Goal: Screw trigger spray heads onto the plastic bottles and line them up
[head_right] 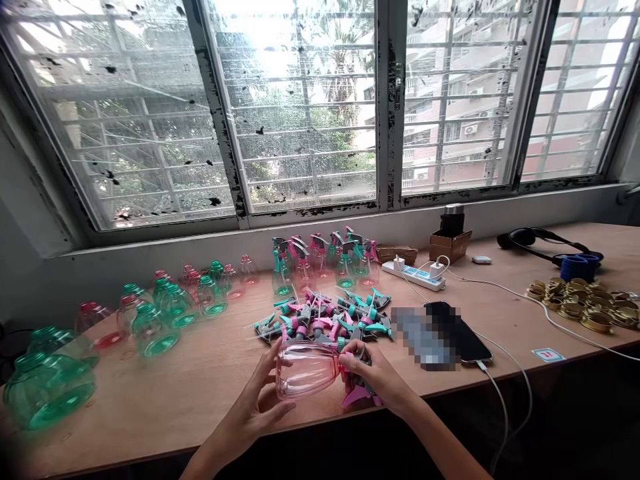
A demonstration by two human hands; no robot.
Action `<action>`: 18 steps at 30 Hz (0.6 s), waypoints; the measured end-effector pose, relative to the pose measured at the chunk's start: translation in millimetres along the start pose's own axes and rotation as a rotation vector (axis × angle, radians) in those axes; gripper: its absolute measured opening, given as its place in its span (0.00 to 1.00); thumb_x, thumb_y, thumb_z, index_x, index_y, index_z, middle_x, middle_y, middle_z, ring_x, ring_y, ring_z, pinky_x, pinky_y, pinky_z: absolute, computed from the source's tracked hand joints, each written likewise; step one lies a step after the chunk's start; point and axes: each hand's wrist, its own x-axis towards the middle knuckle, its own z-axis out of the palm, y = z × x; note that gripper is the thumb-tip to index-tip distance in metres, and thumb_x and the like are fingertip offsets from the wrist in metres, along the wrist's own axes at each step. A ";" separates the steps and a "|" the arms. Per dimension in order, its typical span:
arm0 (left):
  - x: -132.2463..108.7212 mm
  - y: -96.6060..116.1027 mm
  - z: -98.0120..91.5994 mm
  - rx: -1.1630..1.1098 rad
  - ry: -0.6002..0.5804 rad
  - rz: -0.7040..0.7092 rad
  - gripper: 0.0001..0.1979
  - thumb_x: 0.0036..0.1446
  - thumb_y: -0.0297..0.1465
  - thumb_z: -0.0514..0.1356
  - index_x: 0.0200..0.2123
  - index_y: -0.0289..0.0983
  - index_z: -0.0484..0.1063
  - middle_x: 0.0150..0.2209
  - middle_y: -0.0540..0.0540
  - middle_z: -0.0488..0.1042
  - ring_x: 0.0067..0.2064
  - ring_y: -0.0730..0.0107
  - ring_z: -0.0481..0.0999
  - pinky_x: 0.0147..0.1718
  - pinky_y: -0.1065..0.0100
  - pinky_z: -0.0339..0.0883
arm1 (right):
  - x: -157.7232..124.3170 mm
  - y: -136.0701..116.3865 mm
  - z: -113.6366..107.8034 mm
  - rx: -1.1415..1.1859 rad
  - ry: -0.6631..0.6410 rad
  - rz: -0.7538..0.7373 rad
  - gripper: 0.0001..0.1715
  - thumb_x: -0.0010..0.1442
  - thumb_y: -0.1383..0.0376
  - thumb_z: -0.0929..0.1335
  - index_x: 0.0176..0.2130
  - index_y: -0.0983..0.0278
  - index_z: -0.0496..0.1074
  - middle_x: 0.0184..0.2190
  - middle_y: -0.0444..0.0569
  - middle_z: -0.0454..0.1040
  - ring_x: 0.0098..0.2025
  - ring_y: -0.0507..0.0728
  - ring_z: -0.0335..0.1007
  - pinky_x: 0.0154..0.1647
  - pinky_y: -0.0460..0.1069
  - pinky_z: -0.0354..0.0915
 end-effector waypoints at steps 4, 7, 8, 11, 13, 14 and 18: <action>-0.2 2.1 0.9 -0.017 0.005 -0.026 0.49 0.61 0.44 0.66 0.73 0.54 0.35 0.60 0.40 0.62 0.56 0.55 0.70 0.58 0.52 0.64 | 0.6 1.0 0.5 -0.003 0.002 0.005 0.24 0.56 0.46 0.75 0.35 0.63 0.70 0.24 0.43 0.75 0.26 0.55 0.70 0.29 0.49 0.63; -0.1 4.9 1.2 -0.040 0.019 -0.049 0.48 0.61 0.45 0.66 0.73 0.54 0.37 0.63 0.39 0.59 0.54 0.56 0.71 0.57 0.53 0.66 | 0.9 1.3 0.4 0.003 0.000 0.001 0.24 0.57 0.47 0.75 0.35 0.63 0.70 0.24 0.43 0.75 0.26 0.55 0.70 0.29 0.48 0.64; -0.1 5.4 1.1 -0.044 0.014 -0.047 0.47 0.61 0.45 0.66 0.73 0.55 0.38 0.66 0.39 0.56 0.53 0.56 0.71 0.57 0.53 0.66 | 1.0 1.1 0.3 0.005 -0.002 0.000 0.23 0.57 0.47 0.75 0.35 0.63 0.70 0.24 0.43 0.75 0.26 0.54 0.70 0.29 0.48 0.64; 0.1 5.7 0.8 -0.028 0.006 -0.031 0.45 0.61 0.43 0.67 0.72 0.58 0.42 0.70 0.41 0.50 0.55 0.55 0.70 0.58 0.52 0.66 | 0.9 0.4 0.2 0.014 -0.005 -0.002 0.22 0.58 0.48 0.75 0.36 0.63 0.70 0.24 0.43 0.75 0.26 0.54 0.70 0.30 0.48 0.64; 0.3 5.4 0.8 -0.005 0.022 -0.022 0.44 0.61 0.42 0.66 0.72 0.59 0.43 0.67 0.41 0.55 0.56 0.54 0.70 0.58 0.52 0.66 | 0.7 0.4 0.0 0.016 0.001 -0.003 0.22 0.59 0.49 0.74 0.36 0.63 0.70 0.25 0.43 0.76 0.26 0.54 0.71 0.30 0.48 0.64; 0.5 5.4 0.9 0.008 0.033 -0.014 0.43 0.62 0.41 0.66 0.72 0.59 0.43 0.65 0.41 0.58 0.56 0.54 0.70 0.58 0.52 0.66 | 0.6 0.6 -0.1 0.014 0.007 -0.006 0.22 0.59 0.49 0.74 0.36 0.63 0.70 0.25 0.43 0.76 0.26 0.54 0.70 0.30 0.48 0.64; 0.5 5.8 2.0 0.035 0.037 0.016 0.46 0.62 0.41 0.66 0.72 0.56 0.40 0.61 0.41 0.63 0.58 0.53 0.69 0.59 0.52 0.63 | 0.3 2.4 -0.6 0.003 0.026 -0.008 0.23 0.58 0.48 0.74 0.36 0.63 0.70 0.24 0.43 0.75 0.27 0.54 0.71 0.30 0.48 0.65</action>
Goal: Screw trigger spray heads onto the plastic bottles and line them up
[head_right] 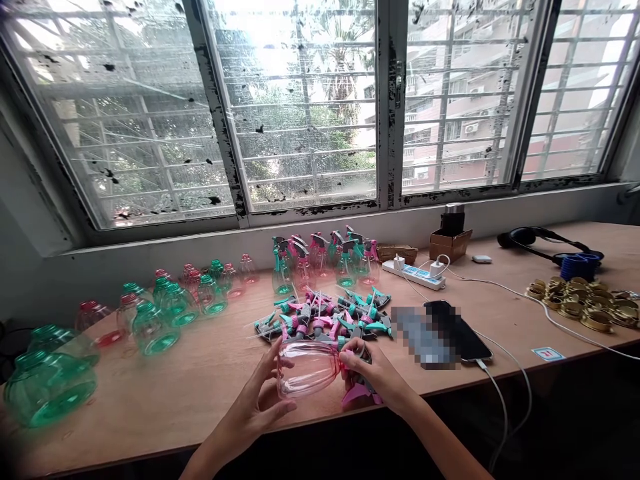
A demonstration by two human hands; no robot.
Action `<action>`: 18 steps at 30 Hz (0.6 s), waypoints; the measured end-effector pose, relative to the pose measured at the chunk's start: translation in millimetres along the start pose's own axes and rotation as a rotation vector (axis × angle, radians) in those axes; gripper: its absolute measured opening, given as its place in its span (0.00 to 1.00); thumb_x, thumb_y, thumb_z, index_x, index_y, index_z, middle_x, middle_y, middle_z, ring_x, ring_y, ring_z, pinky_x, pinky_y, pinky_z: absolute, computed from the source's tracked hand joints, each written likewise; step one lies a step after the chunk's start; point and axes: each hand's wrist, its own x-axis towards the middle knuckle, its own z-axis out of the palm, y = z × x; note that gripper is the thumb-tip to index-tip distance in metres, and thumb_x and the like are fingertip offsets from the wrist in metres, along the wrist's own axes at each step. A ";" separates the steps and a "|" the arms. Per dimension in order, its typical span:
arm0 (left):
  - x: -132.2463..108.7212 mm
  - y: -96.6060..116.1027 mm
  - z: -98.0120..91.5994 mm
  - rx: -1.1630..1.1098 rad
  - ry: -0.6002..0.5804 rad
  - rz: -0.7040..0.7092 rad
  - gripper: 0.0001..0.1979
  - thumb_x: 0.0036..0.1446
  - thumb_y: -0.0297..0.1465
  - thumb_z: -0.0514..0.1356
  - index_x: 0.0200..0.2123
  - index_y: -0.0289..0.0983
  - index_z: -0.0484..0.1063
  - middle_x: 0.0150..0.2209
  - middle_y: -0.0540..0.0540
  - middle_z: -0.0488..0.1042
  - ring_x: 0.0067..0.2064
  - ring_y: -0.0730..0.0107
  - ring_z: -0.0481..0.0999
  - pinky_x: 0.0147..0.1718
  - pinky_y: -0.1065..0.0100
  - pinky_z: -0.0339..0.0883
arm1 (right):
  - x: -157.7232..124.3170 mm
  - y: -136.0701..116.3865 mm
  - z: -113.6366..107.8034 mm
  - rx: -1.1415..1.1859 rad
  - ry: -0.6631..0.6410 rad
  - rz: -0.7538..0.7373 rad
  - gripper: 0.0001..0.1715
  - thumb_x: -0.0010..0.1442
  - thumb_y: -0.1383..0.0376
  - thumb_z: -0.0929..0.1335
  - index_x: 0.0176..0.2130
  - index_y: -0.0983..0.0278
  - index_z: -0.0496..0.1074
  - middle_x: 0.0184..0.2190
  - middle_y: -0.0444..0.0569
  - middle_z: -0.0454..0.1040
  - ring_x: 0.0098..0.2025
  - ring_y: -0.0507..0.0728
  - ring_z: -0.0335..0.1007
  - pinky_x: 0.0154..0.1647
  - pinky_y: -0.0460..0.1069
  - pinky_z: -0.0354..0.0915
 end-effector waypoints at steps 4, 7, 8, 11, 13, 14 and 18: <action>-1.0 0.9 0.8 -0.097 -0.011 -0.046 0.49 0.61 0.45 0.66 0.73 0.51 0.36 0.61 0.38 0.64 0.55 0.53 0.72 0.56 0.53 0.67 | 0.3 0.4 -0.4 -0.001 0.005 0.009 0.23 0.57 0.47 0.75 0.36 0.63 0.71 0.24 0.43 0.75 0.26 0.55 0.71 0.30 0.48 0.64; -0.8 2.7 0.4 -0.069 0.005 -0.039 0.46 0.60 0.45 0.66 0.73 0.50 0.44 0.66 0.37 0.59 0.61 0.50 0.69 0.61 0.52 0.62 | 0.5 -0.2 -0.3 0.000 0.000 0.009 0.23 0.58 0.48 0.75 0.36 0.63 0.71 0.24 0.43 0.75 0.26 0.55 0.71 0.30 0.48 0.63; -0.6 3.4 0.0 -0.032 0.009 -0.025 0.44 0.60 0.44 0.67 0.72 0.51 0.46 0.69 0.39 0.56 0.63 0.49 0.66 0.64 0.52 0.59 | 0.5 -0.4 -0.2 0.002 0.002 0.009 0.23 0.58 0.48 0.75 0.36 0.63 0.71 0.24 0.43 0.75 0.26 0.55 0.71 0.30 0.48 0.63; 0.3 4.6 -1.0 0.068 0.024 0.025 0.42 0.61 0.41 0.67 0.71 0.55 0.47 0.72 0.43 0.51 0.66 0.50 0.62 0.67 0.51 0.53 | 0.8 -0.4 0.1 0.012 0.011 0.009 0.23 0.57 0.47 0.75 0.36 0.63 0.71 0.24 0.43 0.75 0.27 0.55 0.71 0.30 0.49 0.64; 0.7 4.1 -1.3 0.086 0.019 0.050 0.42 0.62 0.40 0.66 0.71 0.57 0.45 0.72 0.45 0.51 0.65 0.52 0.63 0.66 0.51 0.55 | 1.0 0.0 0.2 0.016 0.014 0.009 0.23 0.57 0.47 0.75 0.36 0.63 0.71 0.24 0.43 0.75 0.27 0.55 0.71 0.30 0.49 0.64; 0.7 3.5 -1.5 0.084 0.014 0.058 0.42 0.63 0.39 0.66 0.71 0.58 0.45 0.72 0.45 0.51 0.65 0.52 0.63 0.65 0.52 0.57 | 1.0 0.2 0.1 0.016 0.015 0.009 0.23 0.57 0.47 0.75 0.36 0.63 0.70 0.24 0.43 0.75 0.27 0.55 0.71 0.30 0.49 0.64; -0.3 1.6 -2.1 0.084 -0.007 0.055 0.44 0.62 0.40 0.66 0.72 0.58 0.42 0.71 0.45 0.51 0.64 0.53 0.64 0.65 0.52 0.57 | 0.7 0.2 -0.2 0.009 0.009 0.010 0.23 0.57 0.48 0.75 0.36 0.63 0.70 0.24 0.43 0.75 0.26 0.55 0.71 0.30 0.49 0.64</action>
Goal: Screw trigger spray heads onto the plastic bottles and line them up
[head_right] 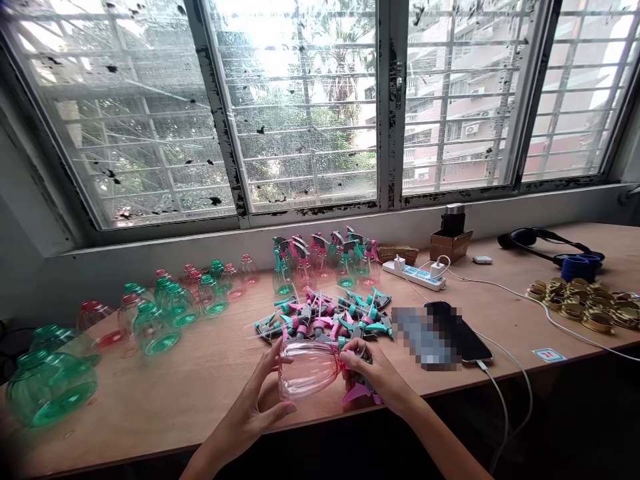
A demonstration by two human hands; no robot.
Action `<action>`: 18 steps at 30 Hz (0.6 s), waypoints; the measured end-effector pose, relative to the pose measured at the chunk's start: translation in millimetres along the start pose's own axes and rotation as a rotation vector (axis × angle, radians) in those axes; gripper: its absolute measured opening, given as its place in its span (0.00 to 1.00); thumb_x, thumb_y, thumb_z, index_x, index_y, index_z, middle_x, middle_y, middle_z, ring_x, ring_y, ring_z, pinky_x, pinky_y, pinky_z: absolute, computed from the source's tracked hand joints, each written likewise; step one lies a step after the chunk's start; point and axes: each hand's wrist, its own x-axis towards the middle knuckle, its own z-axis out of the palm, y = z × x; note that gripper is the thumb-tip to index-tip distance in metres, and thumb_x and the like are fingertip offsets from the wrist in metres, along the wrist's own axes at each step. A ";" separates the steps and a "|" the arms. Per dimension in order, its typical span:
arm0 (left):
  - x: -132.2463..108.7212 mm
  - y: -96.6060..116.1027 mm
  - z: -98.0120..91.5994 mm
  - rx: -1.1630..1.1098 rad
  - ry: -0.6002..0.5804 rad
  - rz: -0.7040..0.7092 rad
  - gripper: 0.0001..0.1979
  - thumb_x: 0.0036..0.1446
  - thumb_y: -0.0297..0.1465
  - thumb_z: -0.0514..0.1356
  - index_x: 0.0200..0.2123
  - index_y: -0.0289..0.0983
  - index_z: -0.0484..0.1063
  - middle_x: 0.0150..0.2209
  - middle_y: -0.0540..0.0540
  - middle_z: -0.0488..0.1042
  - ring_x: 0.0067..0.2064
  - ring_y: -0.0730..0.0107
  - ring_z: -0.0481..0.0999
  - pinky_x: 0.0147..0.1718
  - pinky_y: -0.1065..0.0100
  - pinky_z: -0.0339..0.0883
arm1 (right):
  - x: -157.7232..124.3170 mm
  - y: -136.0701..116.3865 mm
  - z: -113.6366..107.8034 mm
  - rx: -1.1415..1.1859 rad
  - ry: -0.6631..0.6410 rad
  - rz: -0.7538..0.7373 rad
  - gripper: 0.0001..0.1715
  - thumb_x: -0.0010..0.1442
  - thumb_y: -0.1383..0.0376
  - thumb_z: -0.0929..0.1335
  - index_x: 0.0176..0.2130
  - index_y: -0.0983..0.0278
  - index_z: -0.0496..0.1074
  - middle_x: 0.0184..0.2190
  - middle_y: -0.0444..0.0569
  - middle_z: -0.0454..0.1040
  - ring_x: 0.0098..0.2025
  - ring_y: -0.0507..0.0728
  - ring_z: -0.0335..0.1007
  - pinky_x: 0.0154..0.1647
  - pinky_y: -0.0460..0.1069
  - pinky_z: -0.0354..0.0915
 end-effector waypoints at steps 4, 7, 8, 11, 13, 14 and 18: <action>-1.7 1.2 -0.7 -0.028 0.006 -0.047 0.46 0.62 0.42 0.65 0.73 0.55 0.39 0.72 0.43 0.51 0.64 0.52 0.64 0.66 0.51 0.55 | -0.5 -1.9 0.4 -0.027 -0.011 -0.004 0.23 0.58 0.47 0.74 0.36 0.63 0.71 0.24 0.44 0.75 0.26 0.55 0.71 0.31 0.49 0.64; -1.9 3.0 -0.6 -0.041 0.011 -0.078 0.45 0.62 0.41 0.66 0.73 0.53 0.42 0.72 0.41 0.51 0.65 0.50 0.64 0.65 0.50 0.57 | -0.6 -3.0 0.7 -0.042 -0.013 -0.002 0.23 0.57 0.46 0.74 0.36 0.63 0.71 0.24 0.44 0.75 0.27 0.55 0.71 0.31 0.49 0.65; -1.8 3.5 -0.6 -0.034 0.013 -0.080 0.44 0.61 0.41 0.67 0.72 0.53 0.44 0.72 0.41 0.51 0.65 0.50 0.64 0.65 0.50 0.57 | -0.6 -3.0 0.7 -0.042 -0.011 -0.001 0.24 0.57 0.46 0.74 0.36 0.63 0.71 0.24 0.44 0.75 0.27 0.56 0.71 0.31 0.49 0.65; -1.3 3.6 -0.3 0.016 0.028 -0.048 0.42 0.60 0.40 0.68 0.71 0.54 0.48 0.72 0.43 0.52 0.65 0.49 0.63 0.65 0.49 0.56 | -0.3 -1.9 0.5 -0.029 -0.002 0.001 0.24 0.57 0.46 0.75 0.36 0.63 0.71 0.24 0.43 0.74 0.27 0.56 0.71 0.31 0.49 0.65; -0.9 2.2 -0.1 0.037 0.032 -0.021 0.42 0.61 0.39 0.67 0.71 0.56 0.49 0.71 0.44 0.54 0.65 0.49 0.63 0.65 0.49 0.57 | -0.1 -1.0 0.2 -0.012 0.003 0.002 0.24 0.57 0.46 0.75 0.36 0.63 0.71 0.24 0.43 0.74 0.27 0.56 0.71 0.30 0.49 0.65; -0.8 1.2 0.0 0.037 0.028 -0.015 0.41 0.61 0.39 0.66 0.71 0.57 0.48 0.71 0.44 0.55 0.65 0.50 0.63 0.65 0.49 0.57 | 0.0 -0.6 0.1 -0.004 0.003 0.000 0.23 0.57 0.47 0.74 0.36 0.63 0.71 0.24 0.43 0.74 0.27 0.56 0.71 0.30 0.49 0.65; -0.3 -3.2 0.2 -0.035 -0.013 -0.020 0.41 0.64 0.40 0.64 0.72 0.57 0.43 0.68 0.42 0.58 0.62 0.53 0.67 0.65 0.50 0.57 | 0.2 -0.1 -0.4 0.004 -0.011 -0.011 0.22 0.59 0.49 0.74 0.36 0.63 0.70 0.24 0.43 0.75 0.26 0.55 0.70 0.29 0.48 0.64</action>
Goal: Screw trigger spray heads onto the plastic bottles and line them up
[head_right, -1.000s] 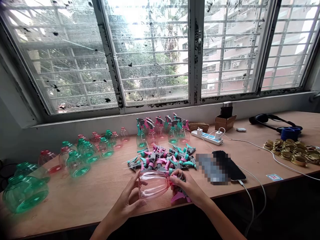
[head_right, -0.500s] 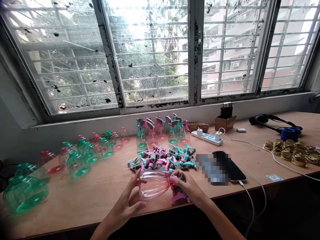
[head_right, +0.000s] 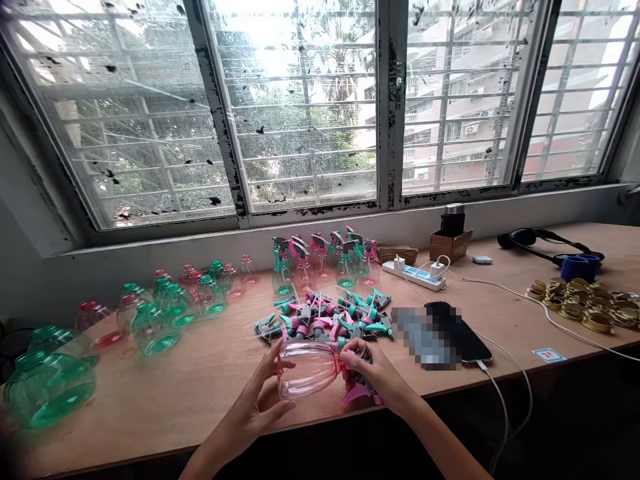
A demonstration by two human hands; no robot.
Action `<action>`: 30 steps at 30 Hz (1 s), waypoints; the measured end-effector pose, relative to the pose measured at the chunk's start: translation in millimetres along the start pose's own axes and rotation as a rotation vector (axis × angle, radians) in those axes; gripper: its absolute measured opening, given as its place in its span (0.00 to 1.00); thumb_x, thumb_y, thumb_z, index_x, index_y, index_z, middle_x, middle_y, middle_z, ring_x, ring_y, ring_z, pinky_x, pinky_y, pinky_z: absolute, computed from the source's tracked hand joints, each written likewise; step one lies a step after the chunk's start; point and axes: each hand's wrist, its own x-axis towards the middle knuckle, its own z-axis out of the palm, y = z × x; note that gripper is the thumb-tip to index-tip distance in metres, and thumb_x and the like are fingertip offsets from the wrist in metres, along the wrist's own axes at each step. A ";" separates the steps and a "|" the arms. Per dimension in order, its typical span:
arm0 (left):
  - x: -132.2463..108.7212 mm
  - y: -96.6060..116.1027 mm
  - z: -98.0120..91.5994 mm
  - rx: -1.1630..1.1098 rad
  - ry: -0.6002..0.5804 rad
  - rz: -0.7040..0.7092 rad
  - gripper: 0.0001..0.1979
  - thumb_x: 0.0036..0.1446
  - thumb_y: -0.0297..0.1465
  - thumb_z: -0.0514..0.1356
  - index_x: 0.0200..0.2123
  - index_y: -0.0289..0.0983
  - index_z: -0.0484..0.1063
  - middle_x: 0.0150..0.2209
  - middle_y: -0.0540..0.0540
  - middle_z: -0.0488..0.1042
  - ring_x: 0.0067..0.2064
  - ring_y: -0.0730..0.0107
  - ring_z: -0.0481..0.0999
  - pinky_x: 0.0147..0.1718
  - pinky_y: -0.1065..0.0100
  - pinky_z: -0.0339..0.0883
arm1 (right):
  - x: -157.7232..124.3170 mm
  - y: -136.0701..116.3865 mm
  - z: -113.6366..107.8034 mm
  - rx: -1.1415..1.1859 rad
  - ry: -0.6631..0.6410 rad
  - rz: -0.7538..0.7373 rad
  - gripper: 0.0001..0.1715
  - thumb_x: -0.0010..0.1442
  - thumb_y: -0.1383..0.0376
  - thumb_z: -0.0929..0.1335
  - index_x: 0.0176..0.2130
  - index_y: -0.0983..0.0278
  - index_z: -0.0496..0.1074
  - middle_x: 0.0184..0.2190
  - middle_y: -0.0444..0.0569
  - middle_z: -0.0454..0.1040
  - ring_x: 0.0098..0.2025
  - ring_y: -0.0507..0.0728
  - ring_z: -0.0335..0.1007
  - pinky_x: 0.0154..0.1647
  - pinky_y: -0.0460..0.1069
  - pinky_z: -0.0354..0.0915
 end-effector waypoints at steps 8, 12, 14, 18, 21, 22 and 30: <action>-0.6 1.7 0.6 -0.103 0.017 -0.060 0.46 0.61 0.42 0.67 0.72 0.55 0.41 0.70 0.40 0.55 0.63 0.49 0.66 0.62 0.51 0.62 | -1.5 -1.0 -0.1 -0.009 -0.019 -0.007 0.20 0.61 0.50 0.73 0.36 0.64 0.70 0.25 0.43 0.75 0.26 0.53 0.70 0.29 0.48 0.64; -0.7 2.5 0.2 -0.017 0.025 -0.037 0.42 0.62 0.40 0.67 0.71 0.58 0.47 0.70 0.43 0.54 0.65 0.51 0.64 0.65 0.52 0.58 | -1.1 -0.8 0.1 0.001 -0.010 -0.007 0.20 0.61 0.50 0.73 0.36 0.64 0.70 0.24 0.43 0.75 0.26 0.53 0.70 0.29 0.47 0.64; -0.7 1.9 -0.2 0.029 0.019 -0.030 0.41 0.63 0.39 0.65 0.71 0.59 0.44 0.68 0.43 0.57 0.64 0.53 0.64 0.65 0.51 0.57 | -0.9 -0.8 0.2 0.001 -0.006 -0.008 0.21 0.61 0.50 0.73 0.36 0.64 0.70 0.24 0.43 0.75 0.26 0.53 0.70 0.29 0.47 0.64; -0.5 -0.4 -0.2 0.011 -0.023 -0.021 0.41 0.67 0.40 0.61 0.72 0.58 0.38 0.66 0.42 0.60 0.62 0.54 0.66 0.62 0.53 0.61 | -1.4 -1.3 0.7 0.001 -0.011 0.000 0.21 0.61 0.50 0.74 0.36 0.64 0.70 0.24 0.44 0.75 0.26 0.53 0.70 0.30 0.47 0.64; -0.2 -2.1 1.1 -0.057 -0.021 -0.043 0.46 0.64 0.40 0.64 0.73 0.55 0.35 0.65 0.39 0.60 0.63 0.53 0.66 0.60 0.54 0.63 | -1.8 -1.3 0.8 0.009 -0.017 0.005 0.21 0.60 0.50 0.74 0.36 0.64 0.70 0.24 0.43 0.75 0.26 0.53 0.70 0.30 0.48 0.64; -0.2 -2.5 1.6 -0.078 -0.015 -0.056 0.48 0.63 0.41 0.65 0.73 0.54 0.33 0.65 0.39 0.59 0.63 0.52 0.66 0.60 0.55 0.63 | -1.7 -1.0 0.6 0.011 -0.018 0.006 0.21 0.60 0.50 0.74 0.36 0.64 0.70 0.25 0.43 0.75 0.26 0.53 0.70 0.30 0.48 0.64; 0.0 -1.1 1.2 -0.072 -0.004 -0.080 0.44 0.62 0.41 0.66 0.73 0.52 0.42 0.64 0.40 0.61 0.62 0.52 0.66 0.61 0.54 0.61 | -0.6 1.2 -0.8 0.004 -0.019 -0.008 0.20 0.61 0.51 0.74 0.37 0.64 0.70 0.25 0.44 0.75 0.27 0.53 0.70 0.30 0.48 0.64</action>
